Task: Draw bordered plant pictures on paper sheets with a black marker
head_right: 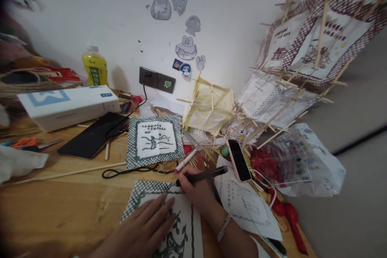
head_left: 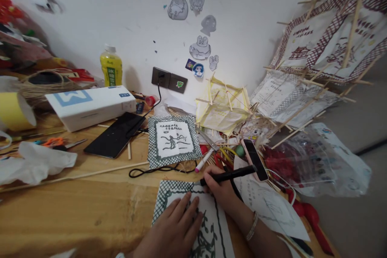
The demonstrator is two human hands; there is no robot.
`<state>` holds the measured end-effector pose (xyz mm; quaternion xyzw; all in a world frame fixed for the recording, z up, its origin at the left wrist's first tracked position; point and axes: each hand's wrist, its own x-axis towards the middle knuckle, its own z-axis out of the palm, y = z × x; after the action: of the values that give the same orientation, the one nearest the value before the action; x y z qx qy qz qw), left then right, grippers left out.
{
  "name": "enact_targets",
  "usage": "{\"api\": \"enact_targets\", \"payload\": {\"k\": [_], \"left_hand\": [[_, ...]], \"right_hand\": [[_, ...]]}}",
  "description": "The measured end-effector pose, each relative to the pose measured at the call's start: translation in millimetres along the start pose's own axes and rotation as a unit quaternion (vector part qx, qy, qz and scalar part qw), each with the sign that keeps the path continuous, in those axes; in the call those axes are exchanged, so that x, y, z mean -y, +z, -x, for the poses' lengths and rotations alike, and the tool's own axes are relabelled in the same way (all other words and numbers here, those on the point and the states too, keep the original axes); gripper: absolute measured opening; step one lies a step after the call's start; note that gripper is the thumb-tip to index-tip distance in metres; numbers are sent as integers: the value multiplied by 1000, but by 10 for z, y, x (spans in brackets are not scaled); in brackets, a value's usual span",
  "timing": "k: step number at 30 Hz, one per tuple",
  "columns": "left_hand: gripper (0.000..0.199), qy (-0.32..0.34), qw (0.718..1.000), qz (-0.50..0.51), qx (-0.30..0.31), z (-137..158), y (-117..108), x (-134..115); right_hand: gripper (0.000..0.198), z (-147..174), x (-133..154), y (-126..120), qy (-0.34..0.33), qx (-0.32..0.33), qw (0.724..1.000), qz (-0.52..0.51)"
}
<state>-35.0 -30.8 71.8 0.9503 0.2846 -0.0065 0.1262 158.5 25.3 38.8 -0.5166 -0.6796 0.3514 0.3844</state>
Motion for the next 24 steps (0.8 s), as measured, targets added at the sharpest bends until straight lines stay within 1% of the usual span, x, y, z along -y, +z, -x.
{"api": "enact_targets", "payload": {"k": [4,9,15,17,19,22,24], "left_hand": [[53,-1,1000,8,-6,0,13,-5],[62,-3,1000,28,4,-8,46,32],[57,-5,999,35,2,15,29,-2],[59,-10,999,35,0,13,11,-7],[64,-13,999,31,16,4,-12,0],[65,-10,999,34,38,-5,-43,10],[65,-9,998,43,39,0,-56,3]], "right_hand": [[21,-17,4,7,0,13,1000,-2],[17,-23,56,5,-8,15,1000,4],[20,-13,12,1,5,11,1000,2],[19,-10,2,2,4,8,1000,-8],[19,-7,7,2,5,5,1000,-11],[20,-6,23,-2,11,1,1000,0],[20,-7,23,-5,21,-1,1000,1]]}}
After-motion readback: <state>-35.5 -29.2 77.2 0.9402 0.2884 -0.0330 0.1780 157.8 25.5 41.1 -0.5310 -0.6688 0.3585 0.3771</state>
